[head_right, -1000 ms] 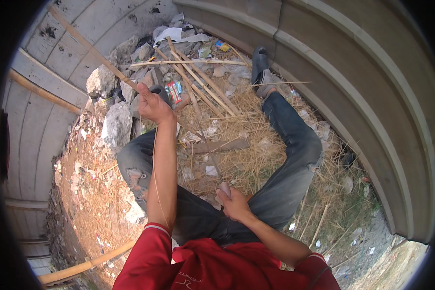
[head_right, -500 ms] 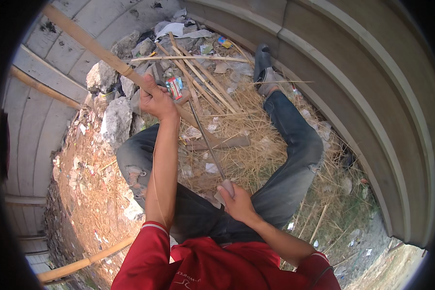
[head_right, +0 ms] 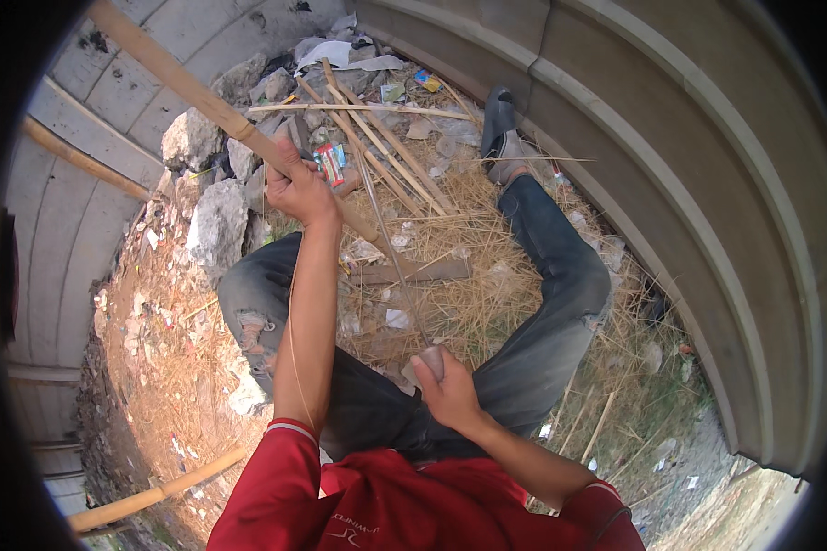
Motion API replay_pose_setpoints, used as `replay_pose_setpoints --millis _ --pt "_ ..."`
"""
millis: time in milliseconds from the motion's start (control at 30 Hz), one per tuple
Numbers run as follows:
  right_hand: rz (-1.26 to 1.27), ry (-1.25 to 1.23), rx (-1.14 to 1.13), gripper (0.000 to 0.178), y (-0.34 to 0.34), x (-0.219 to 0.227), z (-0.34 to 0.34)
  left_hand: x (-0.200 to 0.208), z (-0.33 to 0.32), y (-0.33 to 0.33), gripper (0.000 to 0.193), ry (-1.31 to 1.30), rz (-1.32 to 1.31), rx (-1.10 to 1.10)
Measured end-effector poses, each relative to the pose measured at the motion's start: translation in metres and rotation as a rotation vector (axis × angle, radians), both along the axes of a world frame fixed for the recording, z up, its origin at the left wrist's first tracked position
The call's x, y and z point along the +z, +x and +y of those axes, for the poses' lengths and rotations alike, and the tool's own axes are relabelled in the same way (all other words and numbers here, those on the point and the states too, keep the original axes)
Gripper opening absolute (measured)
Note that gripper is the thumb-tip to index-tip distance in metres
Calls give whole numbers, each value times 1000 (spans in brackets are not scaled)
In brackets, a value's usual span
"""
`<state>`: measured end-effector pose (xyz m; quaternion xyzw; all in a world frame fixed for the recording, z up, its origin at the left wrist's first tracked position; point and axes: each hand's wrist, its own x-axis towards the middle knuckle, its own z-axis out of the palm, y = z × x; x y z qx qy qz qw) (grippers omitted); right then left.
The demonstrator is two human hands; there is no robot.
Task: The person sits on the ground and uses a knife to split long bamboo strips into thinner pieces. They repeatedly hold the bamboo, score it with the blade, and pull the strips apart to create multiple thin slats.
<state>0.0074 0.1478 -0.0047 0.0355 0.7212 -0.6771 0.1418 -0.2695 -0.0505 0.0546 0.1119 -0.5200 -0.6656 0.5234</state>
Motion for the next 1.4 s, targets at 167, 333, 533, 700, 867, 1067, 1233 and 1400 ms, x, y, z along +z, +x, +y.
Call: replay_pose_setpoints --millis 167,333,533,700,867,1067,1233,1400 --pt "-655 -152 -122 24 16 -53 14 8 -5 2 39 27 1 -17" --pt "-205 -415 -129 26 -7 26 -5 8 -6 4 40 43 20 -40" --pt "76 -271 -132 26 8 -20 -24 10 0 8 40 17 -17 -36" --pt "-753 -221 -311 29 27 -81 9 9 -20 8 41 35 -24 -18" --pt "-261 -184 -240 29 -11 -40 5 5 -16 21 42 66 -55 -150" --pt "326 119 -289 46 -114 1 -45 21 20 70 36 -165 -217 -596" --pt "241 -153 -258 45 -171 -6 -91 48 3 106 32 -376 -411 -760" --pt "249 -286 -356 40 -178 13 -69 93 -108 142 31 -1018 -545 -506"
